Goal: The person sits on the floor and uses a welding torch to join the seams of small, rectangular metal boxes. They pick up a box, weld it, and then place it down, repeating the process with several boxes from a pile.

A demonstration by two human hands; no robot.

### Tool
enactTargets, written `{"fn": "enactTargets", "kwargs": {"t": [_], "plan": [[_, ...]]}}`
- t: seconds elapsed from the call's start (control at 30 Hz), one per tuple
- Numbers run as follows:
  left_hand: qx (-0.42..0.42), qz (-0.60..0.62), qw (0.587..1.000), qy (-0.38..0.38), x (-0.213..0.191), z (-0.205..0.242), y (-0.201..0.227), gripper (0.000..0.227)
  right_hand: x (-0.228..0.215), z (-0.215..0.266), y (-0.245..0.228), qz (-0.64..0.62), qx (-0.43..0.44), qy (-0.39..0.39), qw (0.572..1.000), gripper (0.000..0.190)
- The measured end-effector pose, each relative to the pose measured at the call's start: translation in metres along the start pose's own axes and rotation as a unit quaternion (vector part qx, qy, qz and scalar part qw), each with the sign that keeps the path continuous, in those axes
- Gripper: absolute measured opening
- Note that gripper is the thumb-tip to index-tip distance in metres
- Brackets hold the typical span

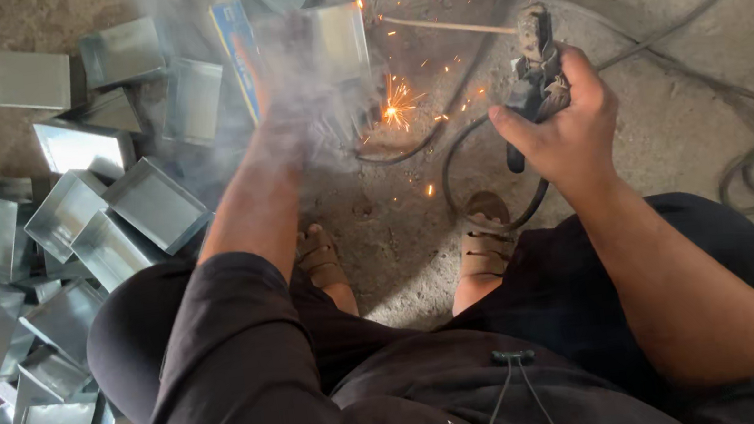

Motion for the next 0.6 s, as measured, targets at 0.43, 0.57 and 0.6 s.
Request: {"fn": "enactTargets", "kwargs": {"t": [0.43,0.57,0.6], "plan": [[-0.125,0.227,0.924,-0.281,0.062,0.018,-0.051,0.033,-0.002,-0.007,0.004,-0.026,0.012,-0.003,1.000,0.044],[0.151,0.176,0.972,-0.036,0.011,0.003,-0.005,0.082,0.004,-0.002,0.002,0.018,0.004,-0.003,1.000,0.046],[0.122,0.177,0.972,-0.098,0.023,0.009,-0.010,0.081,0.007,0.001,0.003,0.024,0.004,-0.007,1.000,0.045]]}}
Point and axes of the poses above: each hand's wrist, its own z-axis away from the middle knuckle, its own x-axis out of the palm, y = z × x, the point moved 10 cm from there along -z, towards the middle knuckle, and after that the axes turned 15 degrees about x, right-handed, at the moved point
